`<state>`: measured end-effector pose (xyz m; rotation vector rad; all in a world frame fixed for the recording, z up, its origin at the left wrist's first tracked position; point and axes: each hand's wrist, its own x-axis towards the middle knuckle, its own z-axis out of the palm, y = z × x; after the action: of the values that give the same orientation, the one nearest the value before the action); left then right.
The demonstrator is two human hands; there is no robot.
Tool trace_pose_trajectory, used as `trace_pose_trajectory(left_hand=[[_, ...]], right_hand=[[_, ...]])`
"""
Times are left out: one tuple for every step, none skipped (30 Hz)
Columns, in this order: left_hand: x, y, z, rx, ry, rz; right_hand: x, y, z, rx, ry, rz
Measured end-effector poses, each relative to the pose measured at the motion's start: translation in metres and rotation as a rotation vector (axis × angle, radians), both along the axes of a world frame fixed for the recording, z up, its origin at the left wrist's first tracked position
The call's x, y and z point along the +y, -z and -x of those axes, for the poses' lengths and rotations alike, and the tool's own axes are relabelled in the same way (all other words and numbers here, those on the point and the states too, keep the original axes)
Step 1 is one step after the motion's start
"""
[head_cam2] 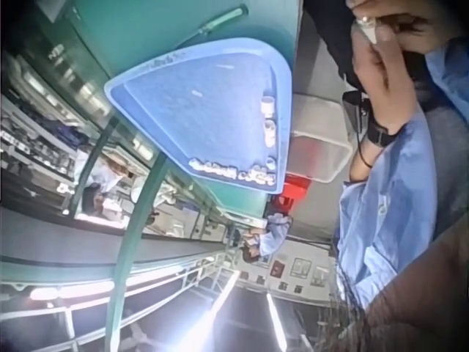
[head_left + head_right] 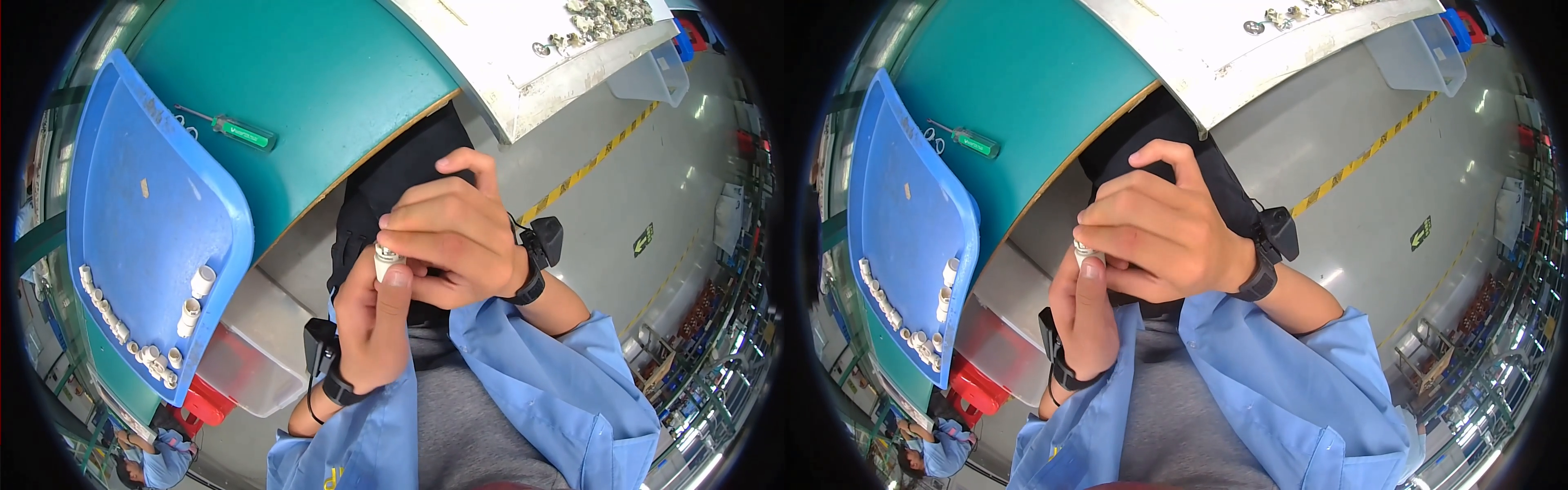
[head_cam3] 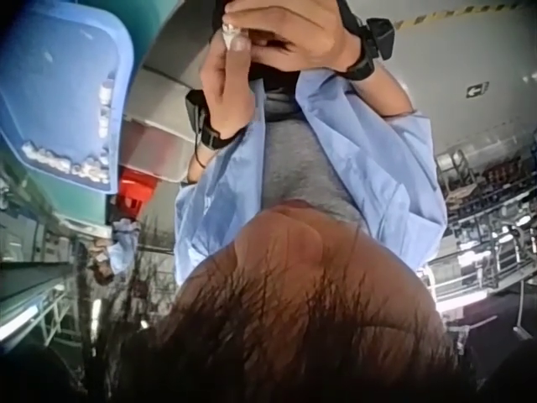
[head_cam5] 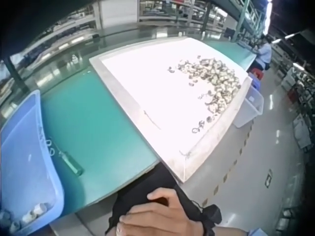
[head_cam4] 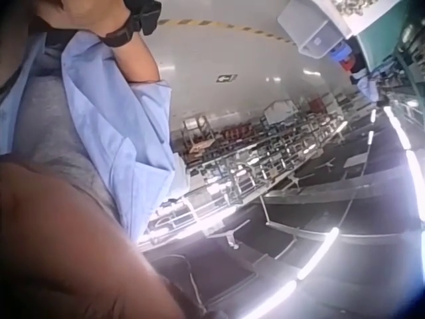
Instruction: The person picks up a white plastic component and a metal contact by hand, fits the metal piece into the plastic housing, and places the assembled unit onto a blue tray. This process is repeated for several more components.
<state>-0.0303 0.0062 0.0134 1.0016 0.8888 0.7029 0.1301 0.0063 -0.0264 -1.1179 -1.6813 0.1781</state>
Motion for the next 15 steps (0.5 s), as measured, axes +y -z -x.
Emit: trace_pose_trajectory(left_hand=[[0.004, 0.001, 0.0, -0.028, 0.031, 0.041], [0.006, 0.003, 0.0, -0.026, 0.03, 0.039], [0.009, 0.007, 0.0, -0.098, 0.008, 0.109], [0.011, 0.011, 0.0, -0.169, -0.014, 0.179], [0.012, 0.015, 0.0, -0.239, -0.037, 0.251], [0.013, 0.019, -0.001, -0.235, -0.038, 0.251], [0.015, 0.023, -0.001, -0.288, -0.05, 0.237], [0.017, 0.027, -0.002, -0.341, -0.062, 0.222], [0.018, 0.03, -0.003, -0.394, -0.073, 0.208], [0.021, 0.032, -0.003, -0.391, -0.073, 0.208], [0.023, 0.034, -0.004, -0.395, -0.075, 0.189], [0.026, 0.035, -0.004, -0.399, -0.078, 0.169], [0.028, 0.036, -0.004, -0.403, -0.081, 0.15], [0.03, 0.037, -0.005, -0.402, -0.082, 0.153], [0.031, 0.037, -0.006, -0.415, -0.091, 0.164]], right_hand=[[0.001, 0.001, -0.001, 0.002, -0.001, -0.002], [0.001, 0.004, -0.002, 0.045, -0.038, 0.05], [0.002, 0.007, -0.002, 0.089, -0.075, 0.103], [0.002, 0.009, -0.002, 0.132, -0.112, 0.156], [0.004, 0.011, 0.0, 0.136, -0.113, 0.156], [0.006, 0.014, 0.005, 0.183, -0.076, 0.167], [0.009, 0.016, 0.011, 0.229, -0.038, 0.178], [0.011, 0.019, 0.014, 0.274, 0.0, 0.19], [0.011, 0.022, 0.015, 0.278, 0.001, 0.192], [0.012, 0.024, 0.016, 0.298, -0.015, 0.228], [0.014, 0.027, 0.017, 0.319, -0.032, 0.264], [0.015, 0.028, 0.017, 0.339, -0.048, 0.301], [0.017, 0.028, 0.016, 0.341, -0.048, 0.302], [0.02, 0.029, 0.015, 0.321, -0.076, 0.322], [0.022, 0.031, 0.013, 0.3, -0.103, 0.343]])
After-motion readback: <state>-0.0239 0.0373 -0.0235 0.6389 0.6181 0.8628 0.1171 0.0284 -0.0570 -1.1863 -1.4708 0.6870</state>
